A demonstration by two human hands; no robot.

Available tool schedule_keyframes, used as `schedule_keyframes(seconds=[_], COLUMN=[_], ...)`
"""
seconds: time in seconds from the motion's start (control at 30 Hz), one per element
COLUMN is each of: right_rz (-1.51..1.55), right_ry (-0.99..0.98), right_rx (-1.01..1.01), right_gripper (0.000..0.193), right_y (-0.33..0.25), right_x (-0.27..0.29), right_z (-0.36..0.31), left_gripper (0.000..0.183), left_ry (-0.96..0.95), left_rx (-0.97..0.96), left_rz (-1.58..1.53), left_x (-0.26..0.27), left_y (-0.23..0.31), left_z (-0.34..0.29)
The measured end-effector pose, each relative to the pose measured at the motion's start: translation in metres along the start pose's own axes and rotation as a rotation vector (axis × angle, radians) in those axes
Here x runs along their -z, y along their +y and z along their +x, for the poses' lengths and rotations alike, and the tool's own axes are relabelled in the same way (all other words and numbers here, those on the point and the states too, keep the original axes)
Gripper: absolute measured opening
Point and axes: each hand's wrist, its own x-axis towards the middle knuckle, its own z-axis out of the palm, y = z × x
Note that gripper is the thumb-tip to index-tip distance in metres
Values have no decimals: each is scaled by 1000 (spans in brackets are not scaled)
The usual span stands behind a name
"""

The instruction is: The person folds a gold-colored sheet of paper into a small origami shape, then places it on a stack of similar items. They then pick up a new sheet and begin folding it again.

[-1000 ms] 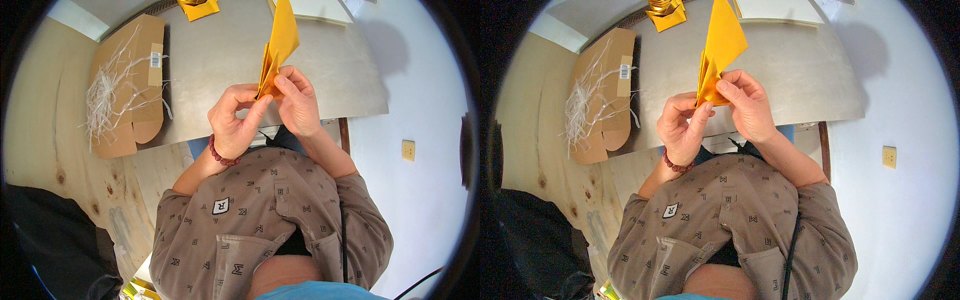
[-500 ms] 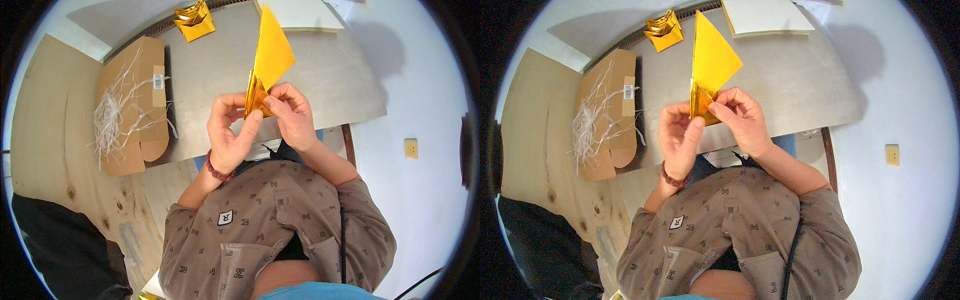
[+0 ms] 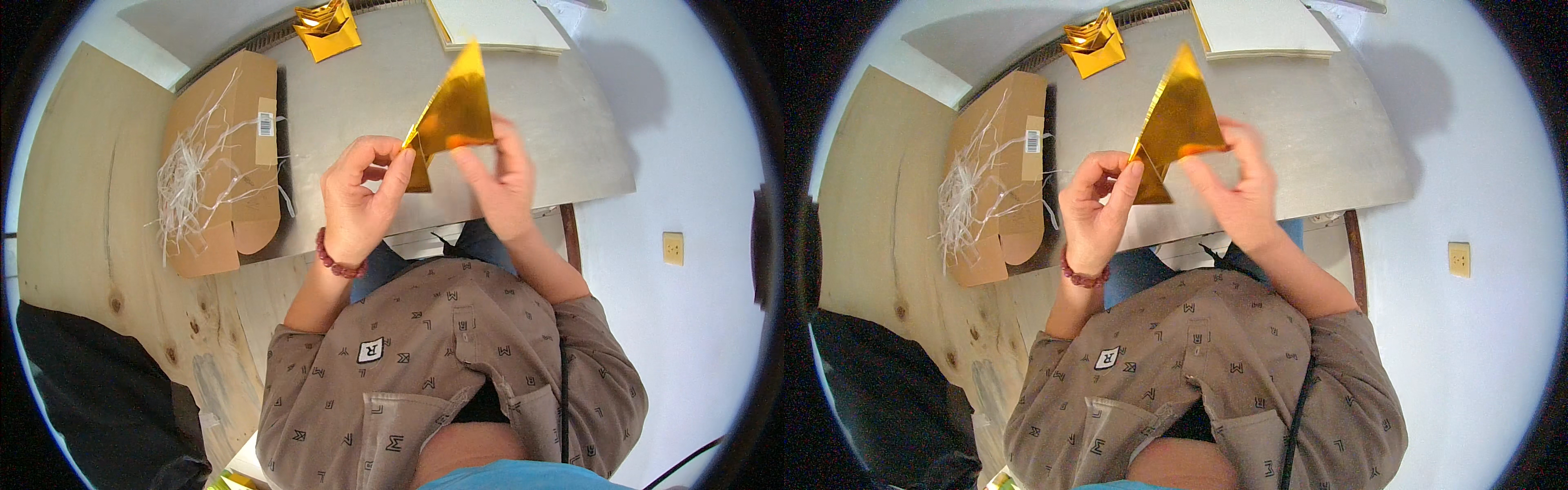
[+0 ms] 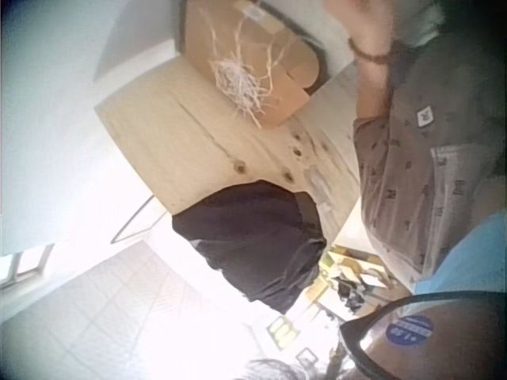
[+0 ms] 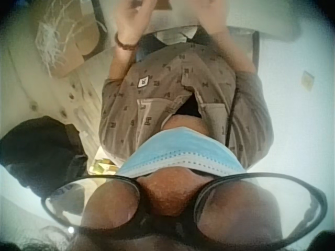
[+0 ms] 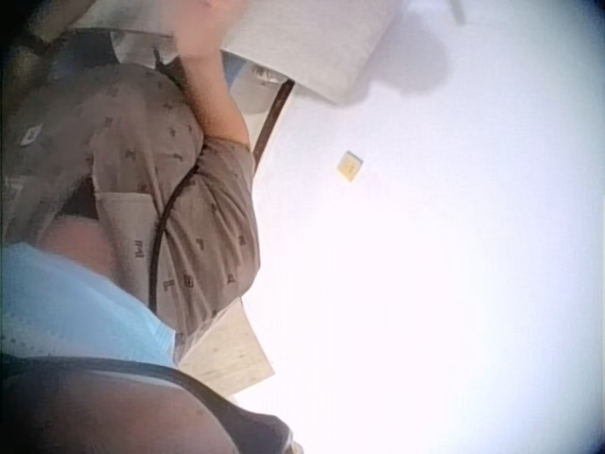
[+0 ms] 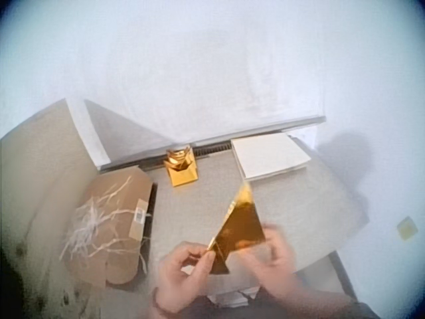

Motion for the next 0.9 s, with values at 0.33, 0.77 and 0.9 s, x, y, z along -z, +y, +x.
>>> schedule_keyframes(seconds=[0.33,0.77,0.9], right_rz=[-616,-290,-272], right_ry=[-633,-699,-673], right_rx=[494,166,143], right_gripper=[24,7,7], right_y=[-53,-41,-41], right_x=[30,27,26], right_z=[49,50,50], left_gripper=[12,18,17], left_ry=[-507,-284,-221], left_rx=[92,-68,-22], left_rz=[291,32,4], left_x=[34,39,41], left_y=[24,28,26], left_z=[21,12,6])
